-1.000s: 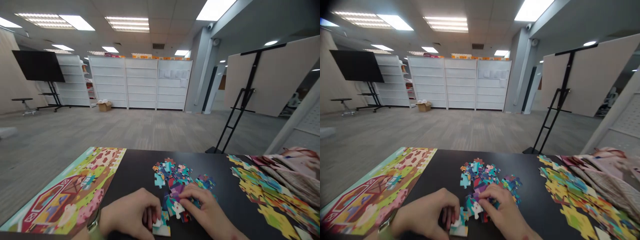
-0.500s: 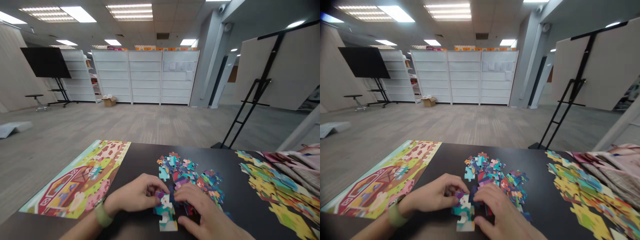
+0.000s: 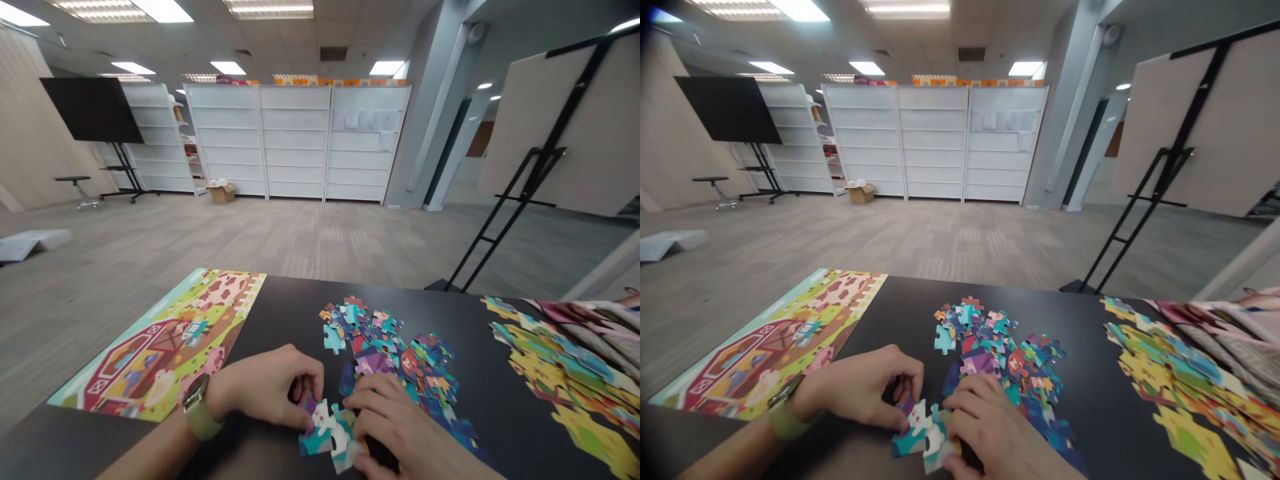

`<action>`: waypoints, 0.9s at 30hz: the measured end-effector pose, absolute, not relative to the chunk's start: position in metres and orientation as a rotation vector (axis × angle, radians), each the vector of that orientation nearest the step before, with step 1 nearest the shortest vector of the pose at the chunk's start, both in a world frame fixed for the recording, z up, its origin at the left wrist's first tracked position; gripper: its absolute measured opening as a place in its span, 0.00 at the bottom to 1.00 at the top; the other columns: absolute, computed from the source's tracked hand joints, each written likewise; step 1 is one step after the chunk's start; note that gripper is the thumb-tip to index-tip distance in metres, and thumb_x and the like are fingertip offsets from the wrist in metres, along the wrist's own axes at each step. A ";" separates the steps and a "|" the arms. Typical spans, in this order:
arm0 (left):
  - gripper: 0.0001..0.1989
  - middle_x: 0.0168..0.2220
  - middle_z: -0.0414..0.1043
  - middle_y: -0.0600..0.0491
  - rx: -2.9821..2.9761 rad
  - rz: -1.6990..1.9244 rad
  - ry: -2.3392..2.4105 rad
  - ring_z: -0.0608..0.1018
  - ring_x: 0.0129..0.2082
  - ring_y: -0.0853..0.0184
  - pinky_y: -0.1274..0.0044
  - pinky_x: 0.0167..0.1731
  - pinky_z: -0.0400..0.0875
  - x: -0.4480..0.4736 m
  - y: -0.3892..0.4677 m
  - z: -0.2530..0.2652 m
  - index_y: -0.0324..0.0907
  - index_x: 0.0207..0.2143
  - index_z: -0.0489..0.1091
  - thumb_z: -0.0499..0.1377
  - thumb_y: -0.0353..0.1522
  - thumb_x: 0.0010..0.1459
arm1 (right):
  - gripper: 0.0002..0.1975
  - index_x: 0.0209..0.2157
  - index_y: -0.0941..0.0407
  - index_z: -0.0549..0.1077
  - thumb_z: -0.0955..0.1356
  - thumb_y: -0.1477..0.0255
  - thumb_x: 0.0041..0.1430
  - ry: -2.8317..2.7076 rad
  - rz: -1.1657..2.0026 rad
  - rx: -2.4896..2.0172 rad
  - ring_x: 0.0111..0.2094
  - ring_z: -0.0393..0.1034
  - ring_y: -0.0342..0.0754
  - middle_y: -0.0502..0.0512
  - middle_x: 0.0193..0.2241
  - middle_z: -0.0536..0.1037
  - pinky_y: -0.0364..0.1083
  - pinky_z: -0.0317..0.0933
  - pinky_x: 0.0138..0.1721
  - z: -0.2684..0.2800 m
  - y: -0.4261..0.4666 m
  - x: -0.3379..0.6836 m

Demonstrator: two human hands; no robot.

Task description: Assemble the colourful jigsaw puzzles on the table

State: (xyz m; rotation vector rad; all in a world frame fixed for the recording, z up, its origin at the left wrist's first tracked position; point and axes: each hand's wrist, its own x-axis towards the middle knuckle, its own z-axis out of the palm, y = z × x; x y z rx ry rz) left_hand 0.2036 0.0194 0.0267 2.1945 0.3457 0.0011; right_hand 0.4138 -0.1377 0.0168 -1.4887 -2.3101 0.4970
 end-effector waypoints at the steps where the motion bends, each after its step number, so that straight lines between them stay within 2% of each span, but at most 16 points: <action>1: 0.07 0.24 0.68 0.61 2.149 -0.011 0.326 0.71 0.24 0.73 0.84 0.25 0.65 0.203 0.020 0.027 0.42 0.32 0.74 0.68 0.30 0.49 | 0.06 0.37 0.51 0.78 0.72 0.73 0.57 -2.302 0.485 -1.498 0.49 0.70 0.56 0.55 0.45 0.81 0.55 0.63 0.53 0.015 -0.138 0.414; 4: 0.06 0.23 0.68 0.61 2.063 -0.051 0.284 0.70 0.23 0.74 0.84 0.24 0.64 0.204 0.019 0.025 0.42 0.31 0.74 0.67 0.32 0.51 | 0.09 0.40 0.51 0.78 0.73 0.72 0.56 -2.302 0.454 -1.506 0.48 0.70 0.56 0.56 0.43 0.80 0.54 0.63 0.51 0.012 -0.137 0.416; 7: 0.05 0.24 0.69 0.61 2.192 -0.023 0.295 0.71 0.23 0.73 0.84 0.24 0.64 0.207 0.014 0.021 0.43 0.32 0.74 0.66 0.30 0.51 | 0.09 0.41 0.51 0.79 0.72 0.72 0.57 -2.321 0.438 -1.494 0.47 0.69 0.55 0.56 0.42 0.79 0.54 0.63 0.50 0.010 -0.136 0.418; 10: 0.11 0.26 0.72 0.61 2.446 0.022 0.332 0.72 0.24 0.71 0.82 0.24 0.62 0.209 0.008 0.021 0.46 0.36 0.74 0.66 0.29 0.47 | 0.08 0.39 0.51 0.80 0.73 0.71 0.57 -2.315 0.438 -1.489 0.46 0.68 0.55 0.56 0.42 0.79 0.53 0.63 0.49 0.011 -0.136 0.419; 14: 0.20 0.27 0.73 0.60 2.690 0.059 0.391 0.74 0.26 0.66 0.77 0.27 0.61 0.211 0.002 0.026 0.49 0.44 0.73 0.66 0.34 0.46 | 0.06 0.38 0.51 0.81 0.73 0.70 0.56 -2.302 0.430 -1.466 0.45 0.68 0.54 0.55 0.40 0.78 0.53 0.63 0.47 0.012 -0.137 0.417; 16: 0.21 0.28 0.72 0.59 2.695 0.046 0.401 0.74 0.26 0.65 0.77 0.27 0.61 0.213 0.001 0.025 0.49 0.46 0.71 0.66 0.36 0.46 | 0.06 0.38 0.50 0.81 0.74 0.69 0.56 -2.298 0.422 -1.445 0.44 0.68 0.54 0.54 0.40 0.78 0.52 0.63 0.47 0.012 -0.138 0.418; 18: 0.22 0.28 0.72 0.60 2.675 0.041 0.411 0.74 0.27 0.65 0.77 0.27 0.60 0.215 -0.001 0.022 0.49 0.46 0.70 0.68 0.38 0.46 | 0.08 0.40 0.50 0.80 0.73 0.69 0.57 -2.278 0.393 -1.428 0.46 0.68 0.55 0.55 0.42 0.77 0.53 0.63 0.48 0.013 -0.138 0.423; 21: 0.25 0.28 0.71 0.60 2.658 0.058 0.434 0.73 0.28 0.65 0.76 0.27 0.58 0.218 -0.003 0.017 0.50 0.45 0.70 0.71 0.40 0.44 | 0.12 0.47 0.52 0.76 0.65 0.74 0.63 -2.134 0.283 -1.463 0.48 0.68 0.54 0.58 0.45 0.76 0.53 0.63 0.49 0.016 -0.134 0.443; 24: 0.22 0.30 0.71 0.60 2.635 0.092 0.384 0.72 0.30 0.66 0.77 0.29 0.59 0.222 -0.005 0.014 0.49 0.42 0.71 0.72 0.39 0.44 | 0.15 0.46 0.53 0.74 0.61 0.79 0.64 -1.947 0.151 -1.559 0.46 0.68 0.53 0.58 0.43 0.76 0.53 0.64 0.48 0.018 -0.129 0.468; 27: 0.16 0.34 0.71 0.58 2.590 0.131 0.258 0.74 0.34 0.66 0.78 0.33 0.63 0.224 -0.004 0.013 0.48 0.39 0.74 0.72 0.37 0.47 | 0.14 0.46 0.53 0.75 0.63 0.77 0.62 -1.954 0.132 -1.611 0.48 0.68 0.55 0.59 0.44 0.76 0.55 0.65 0.50 0.017 -0.126 0.480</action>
